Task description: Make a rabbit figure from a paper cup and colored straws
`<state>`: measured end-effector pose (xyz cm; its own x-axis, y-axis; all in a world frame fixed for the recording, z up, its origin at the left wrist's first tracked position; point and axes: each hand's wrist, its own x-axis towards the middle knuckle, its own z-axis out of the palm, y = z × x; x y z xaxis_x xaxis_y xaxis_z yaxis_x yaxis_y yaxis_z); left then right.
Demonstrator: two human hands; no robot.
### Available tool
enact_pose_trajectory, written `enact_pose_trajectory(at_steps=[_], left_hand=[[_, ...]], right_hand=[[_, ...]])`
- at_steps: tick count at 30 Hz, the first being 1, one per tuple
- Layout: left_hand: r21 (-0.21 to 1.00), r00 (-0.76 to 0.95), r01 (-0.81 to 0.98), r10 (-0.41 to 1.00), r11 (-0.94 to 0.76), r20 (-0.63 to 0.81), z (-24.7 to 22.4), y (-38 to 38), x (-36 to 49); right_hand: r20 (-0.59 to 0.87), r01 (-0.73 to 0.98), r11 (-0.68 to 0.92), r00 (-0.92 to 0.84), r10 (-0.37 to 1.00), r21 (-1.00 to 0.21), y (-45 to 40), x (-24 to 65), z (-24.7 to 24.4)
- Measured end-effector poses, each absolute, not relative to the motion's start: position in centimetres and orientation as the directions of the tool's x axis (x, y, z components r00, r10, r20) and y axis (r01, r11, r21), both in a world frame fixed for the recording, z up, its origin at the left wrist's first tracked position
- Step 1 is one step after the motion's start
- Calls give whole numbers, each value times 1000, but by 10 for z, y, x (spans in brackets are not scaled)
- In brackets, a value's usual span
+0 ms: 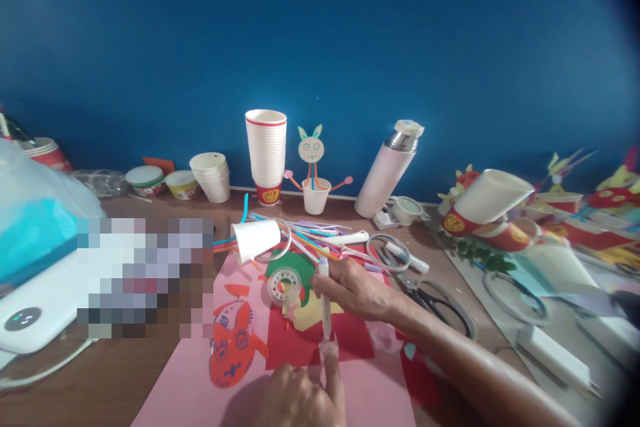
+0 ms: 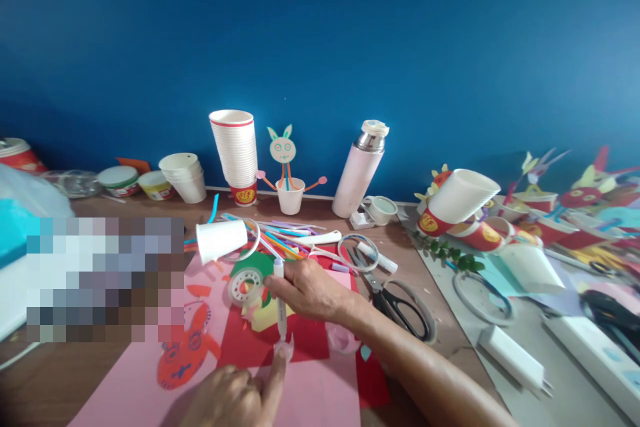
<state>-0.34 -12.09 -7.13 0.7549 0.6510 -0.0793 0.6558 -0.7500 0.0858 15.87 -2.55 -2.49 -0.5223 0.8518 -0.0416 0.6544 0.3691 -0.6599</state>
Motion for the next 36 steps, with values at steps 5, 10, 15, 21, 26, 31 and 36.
enact_pose_trajectory(at_steps=[5,10,15,21,26,31,36], left_hand=[[50,786,615,608,-787,-113,-74,-118,-1],[29,788,611,605,-791,-117,-68,-117,0],[-31,790,606,606,-795,-91,-58,-118,-1],[-74,807,571,576,-817,-132,-56,-117,-5],[-42,791,595,595,-802,-144,-64,-115,-10],[50,777,624,613,-779,-143,-53,-108,-13],[157,759,648,615,-745,-212,-30,-99,-12]], right_hand=[[-28,656,387,-528,849,-649,-28,160,-23],[-12,658,396,-525,851,-640,-30,160,-22],[-16,654,394,-528,849,-646,-31,161,-22],[-46,613,249,-424,905,-749,-30,169,-20],[68,425,207,-318,946,-881,-38,184,-29],[324,282,334,-82,943,-900,-70,210,-47],[466,397,515,-220,857,-760,-104,223,-40]])
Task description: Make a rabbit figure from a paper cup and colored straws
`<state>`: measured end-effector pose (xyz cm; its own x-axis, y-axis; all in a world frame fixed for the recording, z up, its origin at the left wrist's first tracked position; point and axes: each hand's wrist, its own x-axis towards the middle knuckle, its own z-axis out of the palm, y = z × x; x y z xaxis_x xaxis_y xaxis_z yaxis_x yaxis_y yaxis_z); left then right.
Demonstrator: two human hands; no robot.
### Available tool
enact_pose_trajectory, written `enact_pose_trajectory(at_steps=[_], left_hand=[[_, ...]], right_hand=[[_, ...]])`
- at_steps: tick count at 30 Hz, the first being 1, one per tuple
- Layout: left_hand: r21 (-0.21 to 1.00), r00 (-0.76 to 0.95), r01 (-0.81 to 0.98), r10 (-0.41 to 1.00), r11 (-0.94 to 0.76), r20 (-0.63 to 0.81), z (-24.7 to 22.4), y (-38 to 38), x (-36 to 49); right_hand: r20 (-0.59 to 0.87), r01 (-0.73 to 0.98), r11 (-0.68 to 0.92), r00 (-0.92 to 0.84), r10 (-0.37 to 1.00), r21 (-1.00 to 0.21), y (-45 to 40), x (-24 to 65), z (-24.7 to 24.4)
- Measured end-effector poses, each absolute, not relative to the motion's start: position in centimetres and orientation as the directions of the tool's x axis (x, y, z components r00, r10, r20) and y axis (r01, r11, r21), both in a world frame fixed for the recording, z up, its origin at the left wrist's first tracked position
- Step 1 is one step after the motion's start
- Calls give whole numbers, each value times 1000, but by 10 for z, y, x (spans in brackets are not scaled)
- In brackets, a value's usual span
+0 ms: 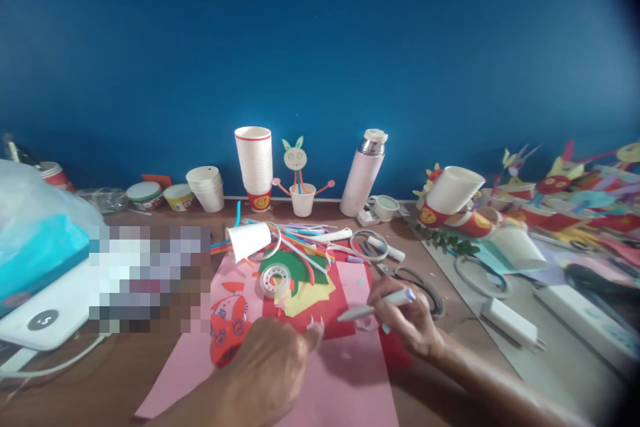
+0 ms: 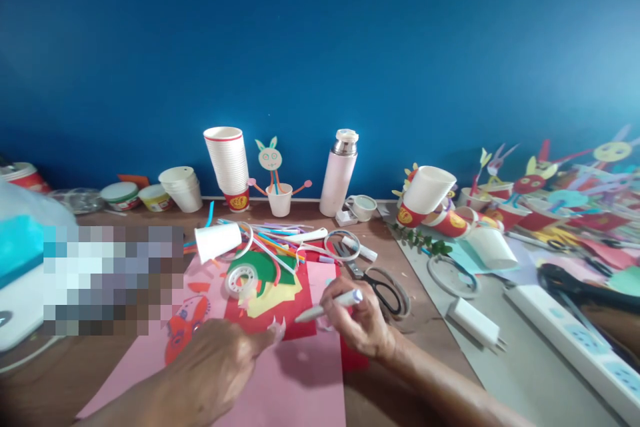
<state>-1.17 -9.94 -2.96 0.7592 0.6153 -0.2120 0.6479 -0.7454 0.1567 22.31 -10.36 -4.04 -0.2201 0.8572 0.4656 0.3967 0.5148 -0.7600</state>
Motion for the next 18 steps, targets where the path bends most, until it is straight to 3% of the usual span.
enact_pose_trajectory(at_steps=[5,10,18], left_hand=[[150,755,655,638,-741,-150,-22,-98,-12],[100,763,645,632,-757,-139,-19,-97,-11],[85,738,674,662,-734,-130,-22,-99,-10]], right_hand=[[617,333,846,-580,532,-417,-115,210,-32],[580,299,950,-761,291,-85,-118,198,-39],[490,299,950,-843,221,86,-122,188,-34]])
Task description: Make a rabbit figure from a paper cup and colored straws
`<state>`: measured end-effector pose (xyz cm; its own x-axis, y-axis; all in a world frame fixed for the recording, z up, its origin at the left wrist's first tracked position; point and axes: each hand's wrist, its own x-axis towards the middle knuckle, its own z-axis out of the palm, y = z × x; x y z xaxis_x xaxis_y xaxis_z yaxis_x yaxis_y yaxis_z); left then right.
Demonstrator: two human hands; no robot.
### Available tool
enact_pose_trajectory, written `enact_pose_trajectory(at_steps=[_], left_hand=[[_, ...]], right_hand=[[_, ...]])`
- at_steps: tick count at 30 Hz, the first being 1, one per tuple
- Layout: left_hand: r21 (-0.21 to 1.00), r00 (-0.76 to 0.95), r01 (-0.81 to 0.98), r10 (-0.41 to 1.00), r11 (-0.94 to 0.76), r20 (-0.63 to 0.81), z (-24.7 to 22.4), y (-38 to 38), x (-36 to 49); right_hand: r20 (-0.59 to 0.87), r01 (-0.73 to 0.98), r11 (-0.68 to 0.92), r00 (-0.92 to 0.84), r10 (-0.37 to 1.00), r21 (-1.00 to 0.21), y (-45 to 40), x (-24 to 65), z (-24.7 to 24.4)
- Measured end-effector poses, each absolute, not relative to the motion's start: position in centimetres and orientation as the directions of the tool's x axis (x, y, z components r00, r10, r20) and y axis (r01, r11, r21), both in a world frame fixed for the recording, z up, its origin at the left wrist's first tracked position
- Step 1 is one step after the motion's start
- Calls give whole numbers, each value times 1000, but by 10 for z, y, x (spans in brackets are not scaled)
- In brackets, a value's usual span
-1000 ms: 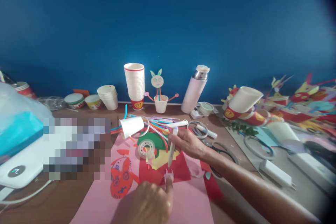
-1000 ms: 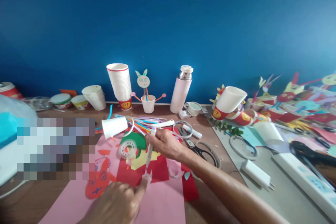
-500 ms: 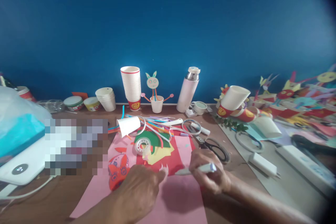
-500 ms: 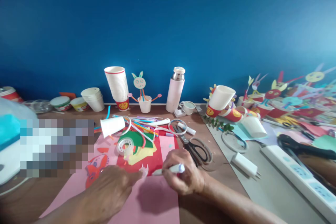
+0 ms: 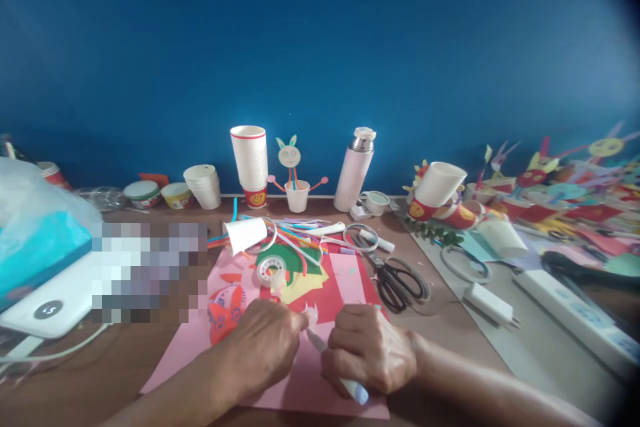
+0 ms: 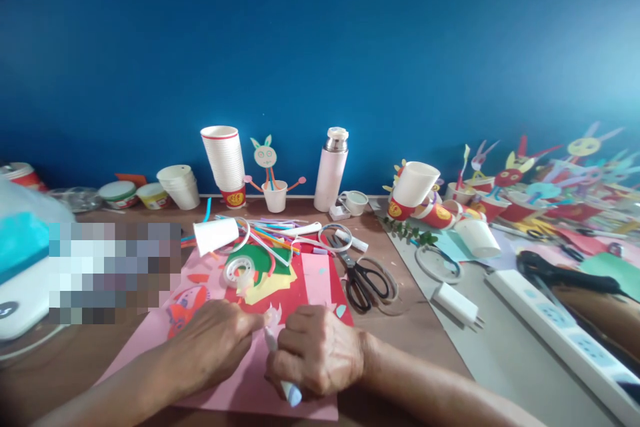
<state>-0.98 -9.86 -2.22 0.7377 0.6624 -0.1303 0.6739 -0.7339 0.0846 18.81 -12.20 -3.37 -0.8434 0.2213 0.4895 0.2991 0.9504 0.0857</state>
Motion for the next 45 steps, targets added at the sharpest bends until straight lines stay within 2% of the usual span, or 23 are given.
enact_pose_trajectory(at_steps=[13,21,28,45], left_hand=[[111,767,642,631,-759,-119,-20,-100,-12],[60,768,639,631,-767,-109,-21,-100,-11],[96,762,646,635,-757,-123,-20,-99,-11],[135,764,645,636,-752,-106,-22,-98,-11]], right_hand=[[478,341,937,-837,265,79,-118,180,-39],[464,344,932,-848,256,114,-120,179,-36],[485,326,936,-844,228,128,-119,182,-39],[450,319,948,-846,286,-4,-117,202,-51]])
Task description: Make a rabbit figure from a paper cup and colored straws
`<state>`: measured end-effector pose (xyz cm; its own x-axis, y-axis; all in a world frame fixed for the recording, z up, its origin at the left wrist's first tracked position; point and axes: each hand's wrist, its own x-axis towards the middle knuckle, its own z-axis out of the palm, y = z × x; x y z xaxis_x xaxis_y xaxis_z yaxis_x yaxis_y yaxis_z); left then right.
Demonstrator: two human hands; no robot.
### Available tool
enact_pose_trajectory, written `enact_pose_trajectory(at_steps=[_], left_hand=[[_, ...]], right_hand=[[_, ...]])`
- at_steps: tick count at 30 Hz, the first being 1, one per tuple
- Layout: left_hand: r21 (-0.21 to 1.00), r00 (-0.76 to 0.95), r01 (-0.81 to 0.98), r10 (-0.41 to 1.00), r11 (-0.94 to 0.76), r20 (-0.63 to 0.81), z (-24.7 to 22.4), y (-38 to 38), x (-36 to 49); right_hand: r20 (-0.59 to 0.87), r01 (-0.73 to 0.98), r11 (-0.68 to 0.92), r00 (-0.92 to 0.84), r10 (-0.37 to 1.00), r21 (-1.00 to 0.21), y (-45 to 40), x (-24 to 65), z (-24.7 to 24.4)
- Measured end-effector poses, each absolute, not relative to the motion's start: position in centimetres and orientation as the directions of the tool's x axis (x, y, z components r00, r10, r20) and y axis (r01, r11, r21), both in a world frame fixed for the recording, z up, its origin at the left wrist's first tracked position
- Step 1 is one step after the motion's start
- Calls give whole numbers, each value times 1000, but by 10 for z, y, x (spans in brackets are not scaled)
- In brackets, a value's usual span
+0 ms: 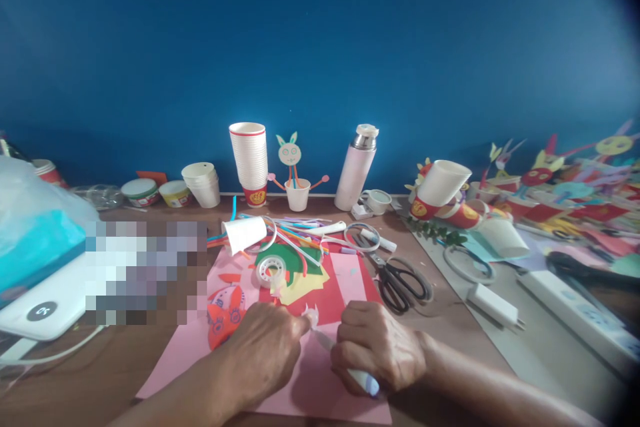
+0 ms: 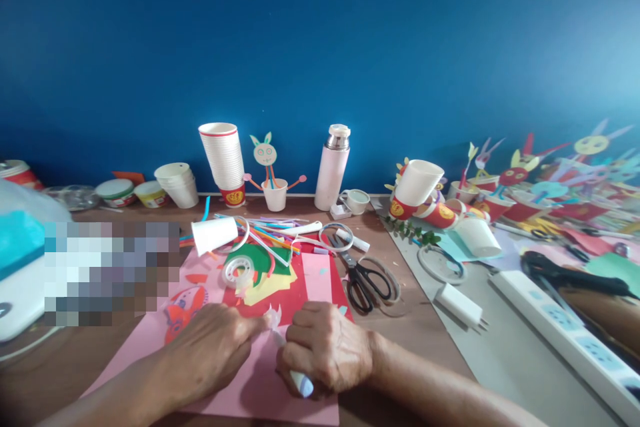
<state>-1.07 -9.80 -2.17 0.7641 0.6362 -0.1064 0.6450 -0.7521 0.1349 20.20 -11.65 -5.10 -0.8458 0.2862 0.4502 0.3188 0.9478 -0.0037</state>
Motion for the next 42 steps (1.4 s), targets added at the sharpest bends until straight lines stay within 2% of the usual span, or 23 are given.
enact_pose_trajectory(at_steps=[7,14,22,27,30,34,36,39,42], left_hand=[[184,760,651,630,-737,-161,-17,-99,-10],[139,754,654,627,-743,-196,-16,-99,-10],[128,769,633,600,-764,-221,-17,-97,-8],[136,766,636,602,-759,-223,-19,-97,-10],[160,772,634,609,-757,-181,-21,-98,-12],[166,763,646,627,-745,-155,-21,-98,-12],[165,764,645,628,-746,-147,-21,-98,-12],[186,763,646,634,-740,-128,-23,-98,-10],[242,724,679,687,-693,-62,-25,-97,-8]], right_hand=[[525,339,935,-779,343,-107,-112,204,-47],[551,348,909,-724,415,-228,-108,207,-44],[547,364,896,-710,443,-253,-102,209,-45],[554,350,881,-686,472,-317,-101,210,-48],[550,370,811,-600,581,-453,-101,212,-48],[464,339,544,-291,837,-768,-94,215,-48],[419,269,444,-147,896,-855,-88,216,-51],[470,290,477,-96,877,-830,-80,219,-57],[609,423,646,-240,756,-635,-78,221,-65]])
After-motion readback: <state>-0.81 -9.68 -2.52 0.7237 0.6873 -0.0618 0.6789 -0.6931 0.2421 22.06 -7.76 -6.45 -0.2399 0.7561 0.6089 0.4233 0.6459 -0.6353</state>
